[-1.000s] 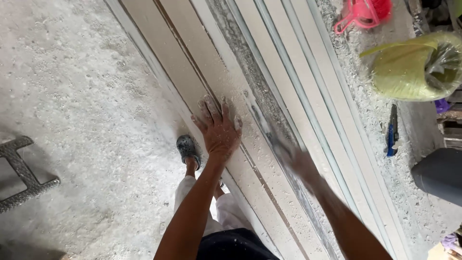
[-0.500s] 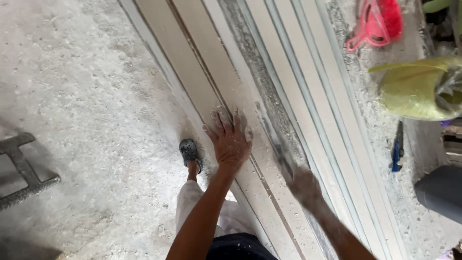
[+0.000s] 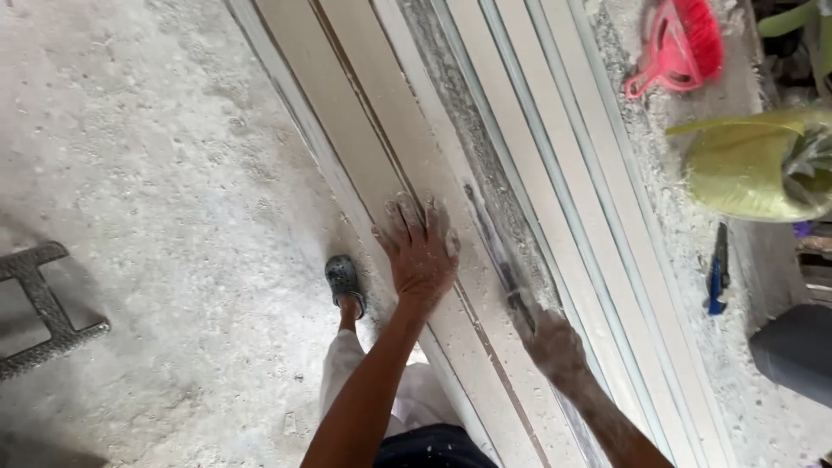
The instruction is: The person uses a brush to scrub the surface and grooves of a long, rectangular mold placed on a workbench. They repeatedly move along the length of the mold, cleaning both the top surface and the edges.
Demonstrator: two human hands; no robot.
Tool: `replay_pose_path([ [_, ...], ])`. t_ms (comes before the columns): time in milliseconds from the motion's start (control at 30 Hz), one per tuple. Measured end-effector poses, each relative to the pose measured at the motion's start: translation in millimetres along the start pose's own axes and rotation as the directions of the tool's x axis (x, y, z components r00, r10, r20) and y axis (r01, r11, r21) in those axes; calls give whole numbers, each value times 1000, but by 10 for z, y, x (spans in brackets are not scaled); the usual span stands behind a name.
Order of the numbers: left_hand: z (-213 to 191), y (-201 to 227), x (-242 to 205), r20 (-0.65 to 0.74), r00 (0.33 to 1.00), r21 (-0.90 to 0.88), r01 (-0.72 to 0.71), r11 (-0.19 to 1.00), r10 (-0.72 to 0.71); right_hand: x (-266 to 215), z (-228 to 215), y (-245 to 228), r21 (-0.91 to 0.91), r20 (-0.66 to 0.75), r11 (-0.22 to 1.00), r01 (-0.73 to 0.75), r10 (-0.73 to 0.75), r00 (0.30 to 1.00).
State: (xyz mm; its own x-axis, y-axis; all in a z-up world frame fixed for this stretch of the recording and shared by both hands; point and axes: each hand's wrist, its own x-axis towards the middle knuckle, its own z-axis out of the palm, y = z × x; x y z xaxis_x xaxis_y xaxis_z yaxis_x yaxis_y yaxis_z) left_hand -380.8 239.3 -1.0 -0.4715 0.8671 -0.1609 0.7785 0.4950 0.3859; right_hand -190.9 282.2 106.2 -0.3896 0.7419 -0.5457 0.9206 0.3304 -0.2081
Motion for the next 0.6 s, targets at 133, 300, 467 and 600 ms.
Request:
replay_pose_path([
  [133,-70,18,59,57,998,1,14,1000,-14,1060,-207,-438,81,1,995,50,-50,999],
  [300,-40,0,-11,79,997,1,-23,1000,22,1521,-264,-599,116,-9,987,109,-109,994],
  [467,-5,-7,5,144,989,26,30,999,-33,201,-16,-6,152,-49,979,134,-128,991],
  [600,-175,19,21,156,987,-1,23,1000,-23,693,-77,-203,197,16,980,4,-7,1000],
])
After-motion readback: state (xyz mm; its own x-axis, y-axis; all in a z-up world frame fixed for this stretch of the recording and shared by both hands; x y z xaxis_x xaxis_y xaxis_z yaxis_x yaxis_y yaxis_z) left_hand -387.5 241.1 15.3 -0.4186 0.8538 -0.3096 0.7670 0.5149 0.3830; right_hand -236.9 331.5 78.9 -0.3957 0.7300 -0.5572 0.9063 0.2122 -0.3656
